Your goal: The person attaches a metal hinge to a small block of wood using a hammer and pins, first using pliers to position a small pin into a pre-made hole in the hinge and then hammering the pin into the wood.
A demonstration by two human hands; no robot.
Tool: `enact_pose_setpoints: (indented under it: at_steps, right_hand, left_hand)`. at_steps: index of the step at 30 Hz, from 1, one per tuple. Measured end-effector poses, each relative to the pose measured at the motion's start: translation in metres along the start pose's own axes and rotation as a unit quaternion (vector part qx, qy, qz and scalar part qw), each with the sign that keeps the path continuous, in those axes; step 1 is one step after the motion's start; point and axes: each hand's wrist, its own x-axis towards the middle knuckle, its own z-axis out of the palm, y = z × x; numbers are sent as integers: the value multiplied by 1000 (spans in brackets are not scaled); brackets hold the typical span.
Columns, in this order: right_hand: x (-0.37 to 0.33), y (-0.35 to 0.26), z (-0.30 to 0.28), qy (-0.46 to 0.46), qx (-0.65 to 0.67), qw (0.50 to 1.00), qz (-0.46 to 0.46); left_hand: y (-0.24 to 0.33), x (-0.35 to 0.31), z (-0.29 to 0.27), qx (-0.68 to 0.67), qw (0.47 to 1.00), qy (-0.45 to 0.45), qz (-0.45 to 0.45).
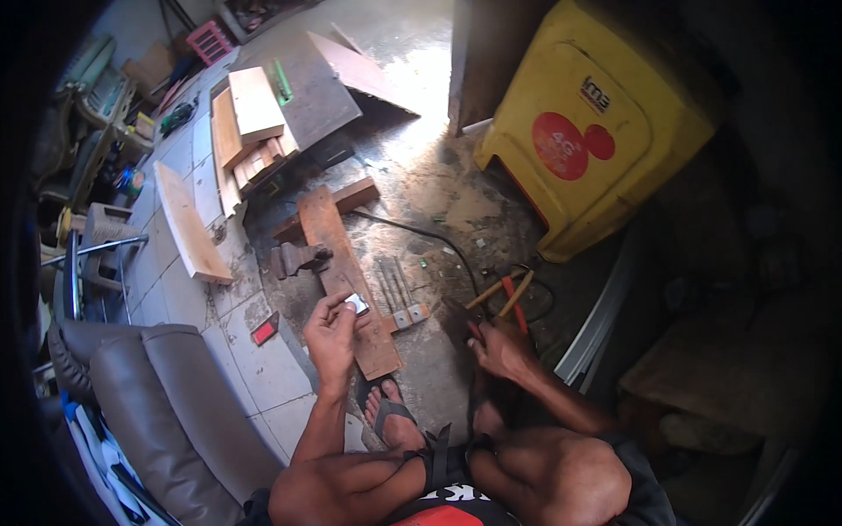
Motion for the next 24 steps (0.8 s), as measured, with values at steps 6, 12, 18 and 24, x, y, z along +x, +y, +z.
enact_pose_setpoints:
  at_steps: [6,12,18,24]
  right_hand:
    - [9,47,19,98,81,988,86]
    - [72,152,72,313,2,914,258]
    - [63,125,48,241,334,899,150]
    - [2,41,-46,292,298,902,-107]
  left_hand:
    - [6,4,13,-61,993,-39,-95]
    - [11,6,36,-125,977,-139,-105]
    - [18,0,16,-82,989,-117,-39]
    - [19,0,15,-95,987,-112,-61]
